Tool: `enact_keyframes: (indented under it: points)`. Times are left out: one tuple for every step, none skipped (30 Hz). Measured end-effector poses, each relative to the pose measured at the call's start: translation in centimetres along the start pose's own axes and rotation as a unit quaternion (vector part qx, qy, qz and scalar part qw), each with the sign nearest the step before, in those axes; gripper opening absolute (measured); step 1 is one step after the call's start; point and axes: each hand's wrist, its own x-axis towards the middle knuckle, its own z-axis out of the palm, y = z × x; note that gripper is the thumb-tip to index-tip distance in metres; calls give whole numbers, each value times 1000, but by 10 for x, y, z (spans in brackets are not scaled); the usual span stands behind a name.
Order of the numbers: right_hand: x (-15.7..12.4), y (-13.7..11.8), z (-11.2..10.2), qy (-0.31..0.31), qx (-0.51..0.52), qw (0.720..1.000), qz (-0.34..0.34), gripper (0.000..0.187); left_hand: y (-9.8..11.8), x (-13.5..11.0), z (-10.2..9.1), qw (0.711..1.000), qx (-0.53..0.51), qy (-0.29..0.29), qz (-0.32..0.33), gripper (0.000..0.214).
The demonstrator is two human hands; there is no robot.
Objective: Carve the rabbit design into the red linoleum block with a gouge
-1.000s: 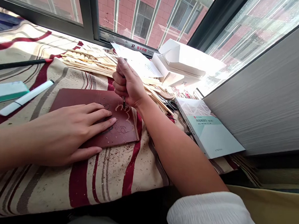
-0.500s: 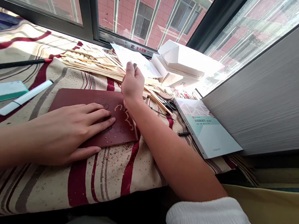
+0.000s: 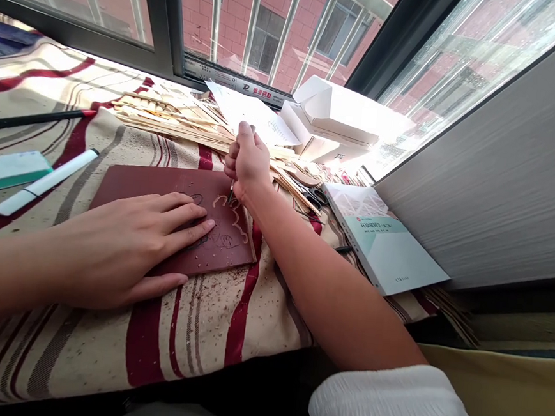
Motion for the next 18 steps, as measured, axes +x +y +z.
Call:
enact_keyframes:
  points:
    - [0,1,2,38,-4,999,-10,44,0,0,1,1000,-1,1,-1,65]
    - [-1,1,3,59,-10,998,-21,43,0,0,1,1000,-2,1,-2,65]
    - [-3,0,4,59,-17,998,-29,42,0,0,1,1000,-1,2,-1,64]
    - [-5,-1,4,36,-25,998,-34,42,0,0,1,1000,0,2,0,64]
    - [-7,-2,3,-4,-32,999,-34,42,-1,0,1,1000,2,3,1,64]
    - [-8,-4,2,-53,-36,997,-32,43,-1,0,1,1000,4,3,3,64]
    - [-9,-6,1,-100,-35,994,-27,44,-1,1,1,1000,4,4,4,64]
    - [-10,-6,-1,-137,-28,990,-22,45,-1,1,1,1000,4,6,6,64]
    - [-9,-7,-3,-160,-16,987,-17,45,-1,1,1,1000,3,8,6,63]
    - [-8,-7,-6,-169,-1,986,-13,45,-1,1,1,1000,1,9,7,63]
    - [-6,-6,-8,-167,12,986,-9,46,-1,1,0,1000,0,9,6,63]
    - [-4,-5,-10,-159,23,987,-5,46,0,0,0,1000,-2,7,6,63]
    - [-2,-5,-11,-151,29,988,-1,47,0,0,-1,1000,-2,4,6,63]
    - [-1,-4,-12,-147,33,989,1,48,1,-1,-2,1000,-1,0,6,63]
    - [0,-5,-12,-152,35,988,5,48,2,-1,-3,1000,5,-4,5,63]
    - [0,-6,-12,-164,36,986,9,49,3,-2,-4,1000,12,-5,2,64]
    - [-1,-7,-12,-185,36,982,13,49,4,-3,-5,1000,21,-5,-1,64]
    - [-2,-9,-11,-210,35,977,18,49,5,-4,-6,1000,28,-3,-5,64]
